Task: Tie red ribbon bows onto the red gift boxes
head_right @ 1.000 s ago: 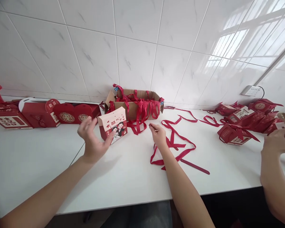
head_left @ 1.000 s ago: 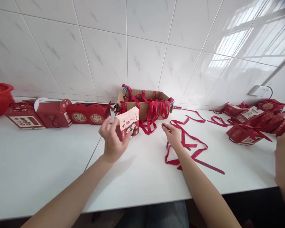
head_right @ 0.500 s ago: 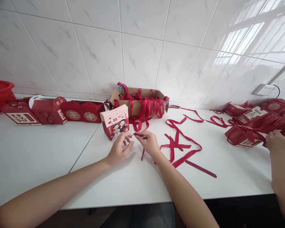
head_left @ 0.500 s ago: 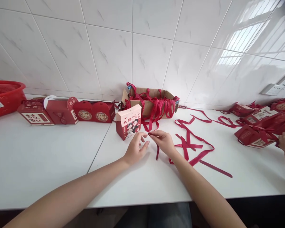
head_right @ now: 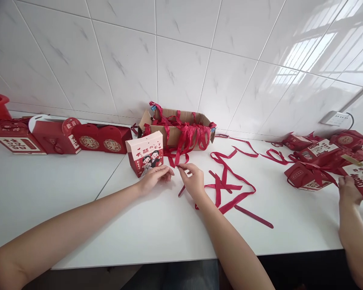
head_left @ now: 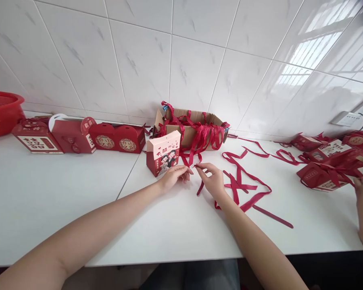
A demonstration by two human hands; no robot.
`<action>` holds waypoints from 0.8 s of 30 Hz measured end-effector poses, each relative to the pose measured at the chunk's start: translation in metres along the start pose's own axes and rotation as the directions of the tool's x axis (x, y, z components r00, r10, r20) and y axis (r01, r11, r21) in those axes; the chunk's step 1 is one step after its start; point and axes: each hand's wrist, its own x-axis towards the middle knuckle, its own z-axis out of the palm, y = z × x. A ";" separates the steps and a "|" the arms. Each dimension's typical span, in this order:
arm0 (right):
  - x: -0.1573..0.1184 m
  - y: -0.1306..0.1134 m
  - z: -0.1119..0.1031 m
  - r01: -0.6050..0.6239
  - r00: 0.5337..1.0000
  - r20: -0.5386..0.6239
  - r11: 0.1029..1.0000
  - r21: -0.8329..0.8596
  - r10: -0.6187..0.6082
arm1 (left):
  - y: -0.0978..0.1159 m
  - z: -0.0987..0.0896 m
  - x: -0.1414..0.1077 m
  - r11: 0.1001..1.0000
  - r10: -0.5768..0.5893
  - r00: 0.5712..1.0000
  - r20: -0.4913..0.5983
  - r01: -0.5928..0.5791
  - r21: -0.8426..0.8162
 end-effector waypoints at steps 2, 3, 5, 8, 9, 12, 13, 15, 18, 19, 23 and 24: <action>-0.001 -0.001 0.000 0.052 0.999 0.003 0.999 -0.011 -0.052 | 0.001 -0.003 0.001 0.998 -0.024 0.998 0.056 0.027 -0.058; -0.002 -0.001 0.001 0.077 0.997 0.007 0.997 -0.014 -0.077 | 0.002 -0.004 0.002 0.996 -0.033 0.996 0.082 0.039 -0.077; -0.004 -0.001 0.002 0.116 0.993 0.014 0.993 -0.017 -0.115 | 0.003 -0.005 0.003 0.994 -0.043 0.991 0.125 0.056 -0.099; -0.005 0.000 0.005 0.135 0.990 0.027 0.991 -0.015 -0.135 | 0.006 -0.005 0.001 0.994 -0.048 0.984 0.171 0.064 -0.093; -0.005 0.001 0.005 0.134 0.990 0.034 0.991 -0.009 -0.134 | 0.007 -0.004 0.000 0.994 -0.049 0.983 0.178 0.065 -0.088; -0.006 0.004 0.007 0.128 0.990 0.053 0.992 0.015 -0.128 | 0.008 -0.003 0.000 0.994 -0.047 0.984 0.172 0.063 -0.084; -0.006 0.004 0.007 0.126 0.990 0.057 0.992 0.022 -0.128 | 0.008 -0.003 0.000 0.994 -0.046 0.985 0.164 0.061 -0.087; -0.006 0.005 0.009 0.124 0.990 0.063 0.992 0.036 -0.127 | 0.006 -0.003 0.001 0.994 -0.043 0.988 0.146 0.056 -0.091; -0.006 0.005 0.011 0.117 0.989 0.080 0.992 0.057 -0.121 | 0.003 -0.003 0.002 0.995 -0.033 0.993 0.112 0.044 -0.092; -0.007 0.005 0.012 0.111 0.989 0.088 0.992 0.066 -0.117 | 0.002 -0.003 0.002 0.995 -0.027 0.995 0.100 0.036 -0.091; -0.008 0.005 0.015 0.065 0.991 0.114 0.993 0.103 -0.077 | 0.000 -0.001 0.001 0.997 0.008 0.997 0.076 -0.002 -0.077; -0.008 0.005 0.015 0.050 0.992 0.114 0.993 0.106 -0.062 | -0.001 0.000 0.001 0.997 0.015 0.997 0.077 -0.010 -0.071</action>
